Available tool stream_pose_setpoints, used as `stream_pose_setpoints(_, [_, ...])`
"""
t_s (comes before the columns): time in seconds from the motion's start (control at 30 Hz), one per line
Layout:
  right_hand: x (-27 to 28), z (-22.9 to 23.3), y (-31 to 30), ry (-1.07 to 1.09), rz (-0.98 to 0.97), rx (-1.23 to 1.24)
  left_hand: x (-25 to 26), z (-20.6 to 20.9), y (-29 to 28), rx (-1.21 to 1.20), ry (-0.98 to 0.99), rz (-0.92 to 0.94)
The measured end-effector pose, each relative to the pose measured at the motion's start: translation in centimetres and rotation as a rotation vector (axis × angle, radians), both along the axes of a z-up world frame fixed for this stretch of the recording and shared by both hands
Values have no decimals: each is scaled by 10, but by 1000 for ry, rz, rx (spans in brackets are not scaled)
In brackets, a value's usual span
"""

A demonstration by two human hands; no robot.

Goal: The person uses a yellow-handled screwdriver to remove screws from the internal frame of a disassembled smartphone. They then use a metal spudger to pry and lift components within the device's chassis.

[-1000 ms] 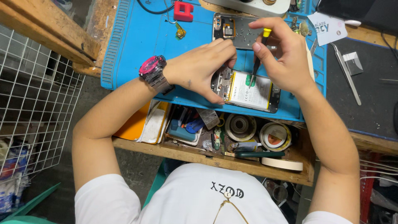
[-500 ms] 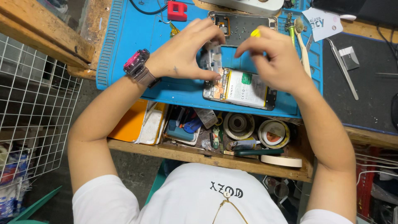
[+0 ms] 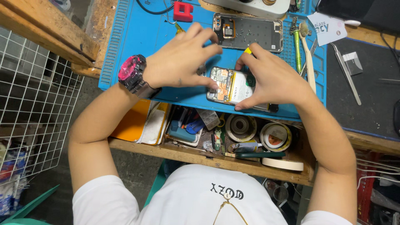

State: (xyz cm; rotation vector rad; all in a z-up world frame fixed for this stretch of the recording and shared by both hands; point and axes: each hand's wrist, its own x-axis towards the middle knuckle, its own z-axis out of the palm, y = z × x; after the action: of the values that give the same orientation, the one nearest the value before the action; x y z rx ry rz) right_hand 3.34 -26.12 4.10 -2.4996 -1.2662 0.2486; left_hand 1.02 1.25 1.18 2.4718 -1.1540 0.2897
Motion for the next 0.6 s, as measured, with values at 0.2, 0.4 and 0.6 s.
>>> stream_pose_setpoints(0.2, [1, 19, -6, 90, 67, 184, -9, 0, -20, -13, 54, -51])
stream_pose_setpoints(0.4, [7, 16, -47, 236, -344, 622, -7, 5, -35, -20, 111, -113])
stream_pose_setpoints(0.6, [12, -11, -98, 57, -349, 833, -3, 5, -67, 74, -129, -201])
